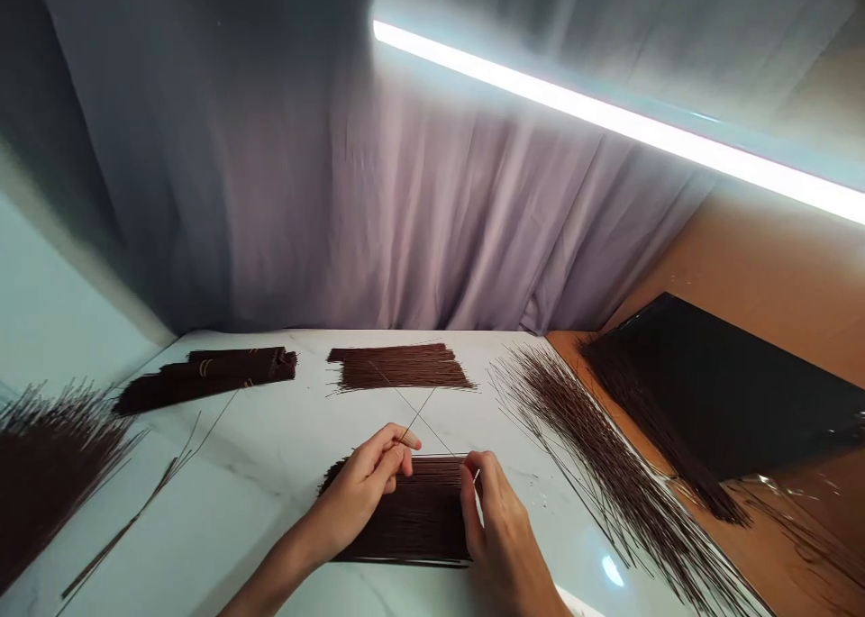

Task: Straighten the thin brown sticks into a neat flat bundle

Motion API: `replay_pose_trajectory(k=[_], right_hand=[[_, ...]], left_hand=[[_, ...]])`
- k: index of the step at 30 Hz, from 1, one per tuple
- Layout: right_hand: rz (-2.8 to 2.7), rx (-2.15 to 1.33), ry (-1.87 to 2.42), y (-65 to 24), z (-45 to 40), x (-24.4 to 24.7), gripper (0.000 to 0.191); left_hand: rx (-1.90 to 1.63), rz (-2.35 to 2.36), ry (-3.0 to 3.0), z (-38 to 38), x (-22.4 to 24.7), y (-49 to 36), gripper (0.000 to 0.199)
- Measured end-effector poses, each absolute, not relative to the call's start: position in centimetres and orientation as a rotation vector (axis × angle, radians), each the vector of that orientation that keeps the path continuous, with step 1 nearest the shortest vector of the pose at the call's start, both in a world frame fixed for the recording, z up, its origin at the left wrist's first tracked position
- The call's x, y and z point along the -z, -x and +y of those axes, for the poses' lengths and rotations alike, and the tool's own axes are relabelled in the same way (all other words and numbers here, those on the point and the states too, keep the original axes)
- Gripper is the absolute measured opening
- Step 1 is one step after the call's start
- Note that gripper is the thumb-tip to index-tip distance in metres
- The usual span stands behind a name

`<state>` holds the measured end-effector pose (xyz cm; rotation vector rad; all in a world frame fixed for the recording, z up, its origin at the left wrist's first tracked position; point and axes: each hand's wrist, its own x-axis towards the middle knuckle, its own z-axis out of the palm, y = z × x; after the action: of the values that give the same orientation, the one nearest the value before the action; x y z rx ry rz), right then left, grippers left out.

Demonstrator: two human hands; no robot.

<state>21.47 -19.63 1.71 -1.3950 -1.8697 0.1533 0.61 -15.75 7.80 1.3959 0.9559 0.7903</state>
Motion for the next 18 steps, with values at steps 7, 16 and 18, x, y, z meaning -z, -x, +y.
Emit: replay_pose_trajectory(k=[7, 16, 18], right_hand=[[-1.91, -0.116, 1.417, -21.0, -19.6, -1.8, 0.012], [-1.973, 0.012, 1.414, -20.8, -19.6, -1.9, 0.016], [-1.99, 0.038, 1.406, -20.8, -19.6, -1.9, 0.017]], left_hand=[[-0.773, 1.067, -1.295, -14.8, -6.5, -1.3, 0.04], [-0.922, 1.084, -1.38, -14.4, -5.5, -1.4, 0.042], [-0.928, 1.111, -1.398, -14.4, -5.4, -1.4, 0.041]])
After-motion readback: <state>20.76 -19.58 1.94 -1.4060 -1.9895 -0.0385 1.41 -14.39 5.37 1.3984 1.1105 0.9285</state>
